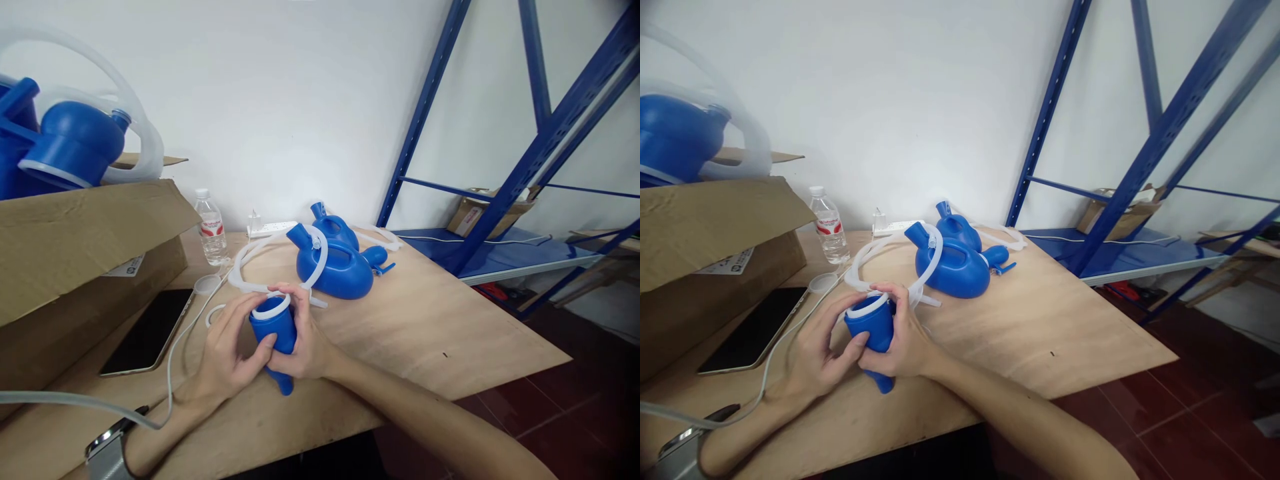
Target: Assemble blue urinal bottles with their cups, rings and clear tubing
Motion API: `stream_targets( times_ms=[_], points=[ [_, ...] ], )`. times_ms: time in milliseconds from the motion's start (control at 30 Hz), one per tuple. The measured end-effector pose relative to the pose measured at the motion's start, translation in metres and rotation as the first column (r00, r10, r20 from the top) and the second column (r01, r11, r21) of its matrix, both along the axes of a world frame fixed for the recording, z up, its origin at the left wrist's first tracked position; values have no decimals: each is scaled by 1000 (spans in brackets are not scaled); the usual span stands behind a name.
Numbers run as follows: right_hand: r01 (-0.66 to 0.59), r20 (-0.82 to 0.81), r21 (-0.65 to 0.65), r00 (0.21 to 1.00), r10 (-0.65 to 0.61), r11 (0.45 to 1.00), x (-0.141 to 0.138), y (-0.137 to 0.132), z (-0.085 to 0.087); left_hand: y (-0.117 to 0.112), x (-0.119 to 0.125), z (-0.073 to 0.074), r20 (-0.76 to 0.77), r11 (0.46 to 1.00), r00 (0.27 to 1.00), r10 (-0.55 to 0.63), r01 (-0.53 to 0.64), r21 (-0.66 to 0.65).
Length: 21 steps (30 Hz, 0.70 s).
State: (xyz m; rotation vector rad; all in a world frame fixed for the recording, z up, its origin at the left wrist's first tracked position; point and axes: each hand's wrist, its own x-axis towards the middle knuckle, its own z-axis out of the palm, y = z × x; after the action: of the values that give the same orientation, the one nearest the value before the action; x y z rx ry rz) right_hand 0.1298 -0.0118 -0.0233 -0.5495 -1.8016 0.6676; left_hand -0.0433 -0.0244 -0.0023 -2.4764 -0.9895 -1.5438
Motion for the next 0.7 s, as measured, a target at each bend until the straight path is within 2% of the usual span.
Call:
stream_targets(
  times_ms=[167, 467, 700],
  points=[
    [13, -56, 62, 998, -9, 998, -1, -2, 1, 1, -1, -1, -6, 999, 999, 53, -53, 1],
    [77, 5, 77, 997, -78, 994, 1, -1, 5, 1, 2, -1, 12, 1000, 1000, 18, -18, 7],
    [65, 38, 137, 997, -71, 988, 2, 2, 2, -1, 3, -1, 27, 999, 999, -32, 32, 0]
  ],
)
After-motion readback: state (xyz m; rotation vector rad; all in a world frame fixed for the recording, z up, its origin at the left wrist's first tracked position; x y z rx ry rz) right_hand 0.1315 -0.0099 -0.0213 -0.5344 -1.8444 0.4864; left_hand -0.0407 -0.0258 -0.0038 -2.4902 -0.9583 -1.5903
